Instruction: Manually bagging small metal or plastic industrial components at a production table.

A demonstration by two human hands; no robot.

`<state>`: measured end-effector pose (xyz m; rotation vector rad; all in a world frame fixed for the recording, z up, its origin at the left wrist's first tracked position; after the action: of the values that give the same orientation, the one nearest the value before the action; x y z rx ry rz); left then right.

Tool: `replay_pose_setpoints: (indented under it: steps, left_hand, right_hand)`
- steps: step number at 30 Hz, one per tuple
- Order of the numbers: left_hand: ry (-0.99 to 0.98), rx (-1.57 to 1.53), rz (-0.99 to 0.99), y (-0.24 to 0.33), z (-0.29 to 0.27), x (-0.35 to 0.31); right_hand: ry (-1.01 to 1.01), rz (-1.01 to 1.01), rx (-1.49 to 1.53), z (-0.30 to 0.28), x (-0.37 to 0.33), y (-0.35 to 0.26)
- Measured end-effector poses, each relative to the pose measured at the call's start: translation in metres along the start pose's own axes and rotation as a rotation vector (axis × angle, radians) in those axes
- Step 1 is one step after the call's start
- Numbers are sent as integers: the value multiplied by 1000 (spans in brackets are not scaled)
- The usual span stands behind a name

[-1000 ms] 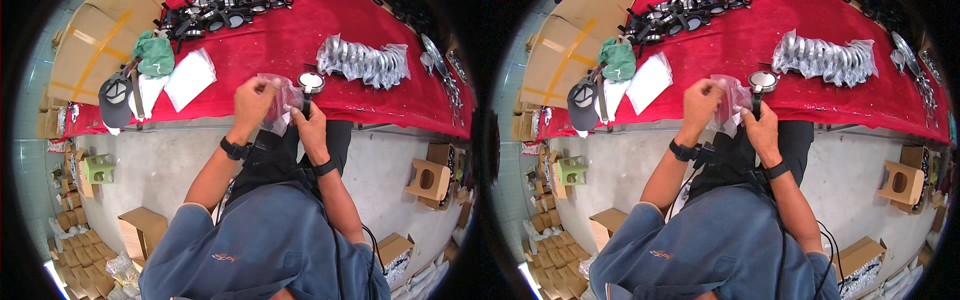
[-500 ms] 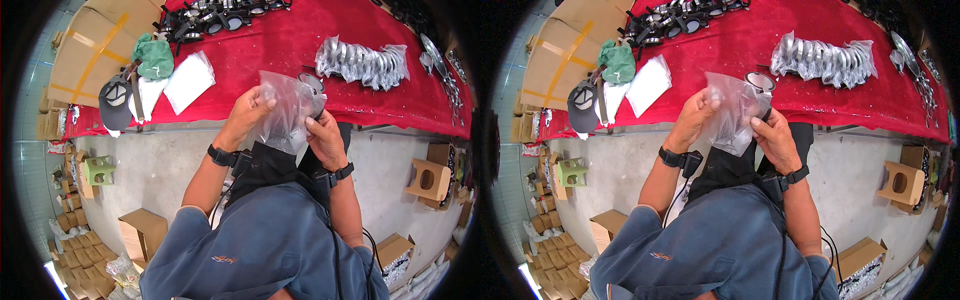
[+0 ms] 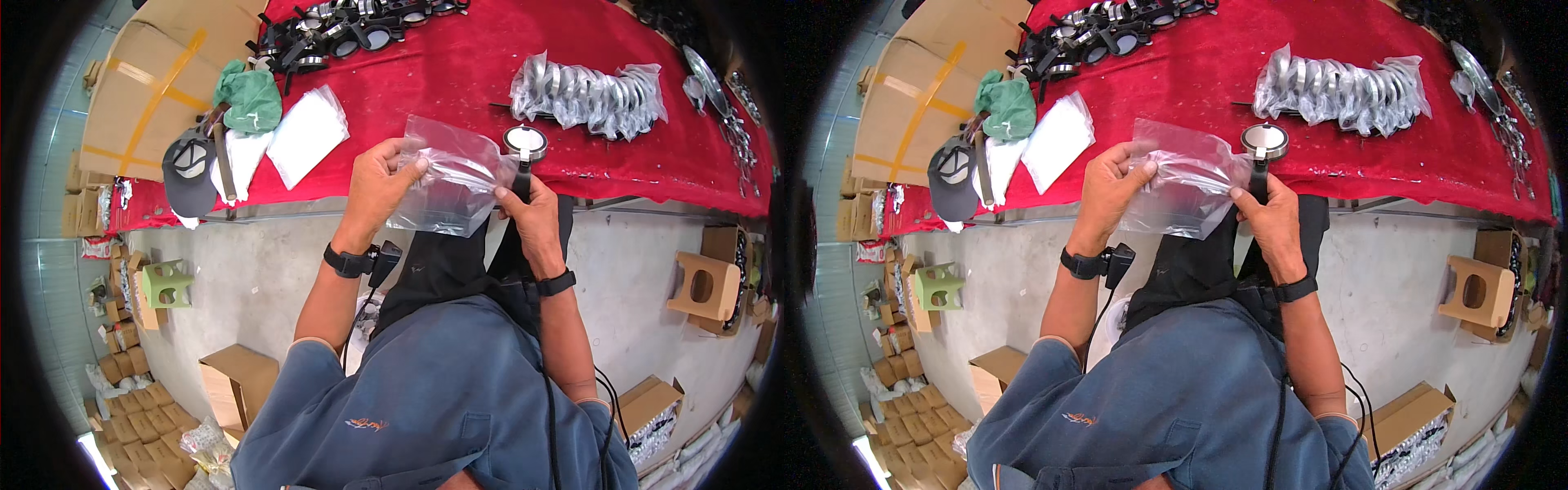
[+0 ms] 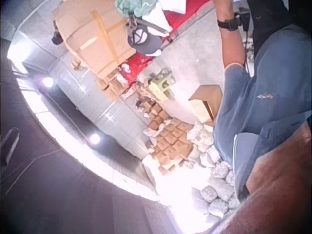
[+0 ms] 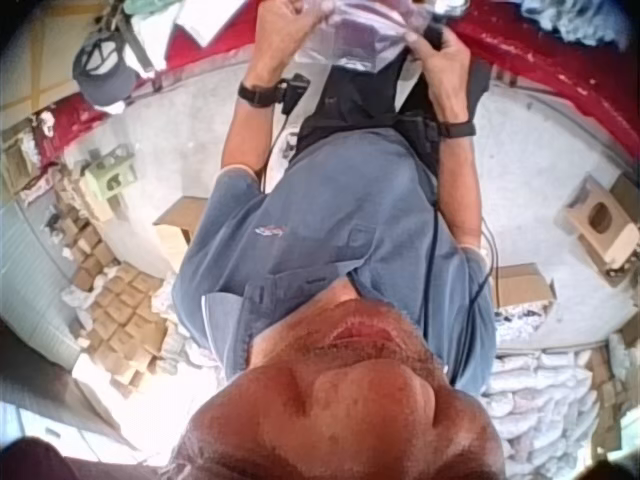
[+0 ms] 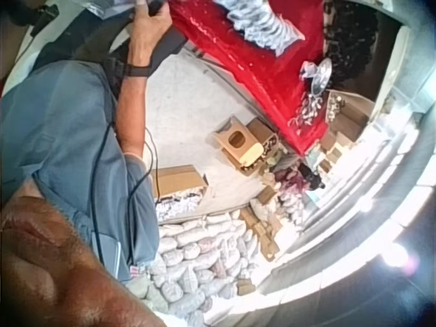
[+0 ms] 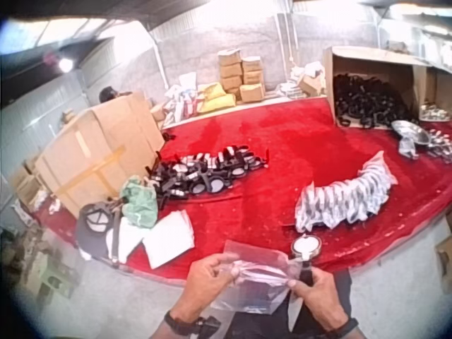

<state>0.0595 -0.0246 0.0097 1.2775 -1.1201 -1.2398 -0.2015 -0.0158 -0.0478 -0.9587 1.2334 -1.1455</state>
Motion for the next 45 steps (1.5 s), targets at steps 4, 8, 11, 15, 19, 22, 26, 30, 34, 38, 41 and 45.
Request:
replay_pose_setpoints:
  steps: [4, 8, 11, 15, 19, 22, 26, 30, 34, 38, 41, 45]
  left_hand:
    - [20, -14, -5, 0, -3, -1]
    - [25, 16, -4, -6, -8, 1]
    - [24, 21, -4, -7, -9, 1]
    - [99, -39, 4, -9, -13, 4]
    - [152, -153, -34, -4, -14, 6]
    - [131, -172, -44, -6, -14, 6]
    - [16, -175, -67, -10, -19, 4]
    - [-135, -102, -126, 3, -15, -2]
    - [-116, -66, -152, 2, -18, -4]
    - [-119, -35, -137, 1, -20, -3]
    - [-45, -1, -84, -2, -20, -5]
    - [-44, 94, -41, -15, -28, 0]
  right_hand:
    - [-18, 33, 84, -1, -3, -7]
    - [0, 12, 72, -1, -3, -8]
    - [-15, 16, 79, -1, -2, -8]
    - [-53, 11, 89, 1, -1, -7]
    - [-30, 66, 171, 5, -3, -9]
    - [-54, 59, 177, 6, -1, -5]
    - [-187, 39, 378, 4, 2, -8]
    - [-124, 28, 264, 11, 2, -19]
    - [-149, 91, 324, 10, 5, -17]
    - [-110, -7, 128, 11, -1, -15]
    - [-77, 15, 132, 9, -3, -16]
    - [-66, -18, 117, 6, -6, -18]
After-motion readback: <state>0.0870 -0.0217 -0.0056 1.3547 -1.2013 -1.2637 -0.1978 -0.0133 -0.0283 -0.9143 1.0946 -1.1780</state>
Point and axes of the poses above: each hand's wrist, its own x-axis towards the middle knuckle, its own z-axis out of the palm, y = z × x, the point moved 2 cm from there along x, towards the middle knuckle, and after that the axes turned 4 degrees about y, right-handed, at the moved point
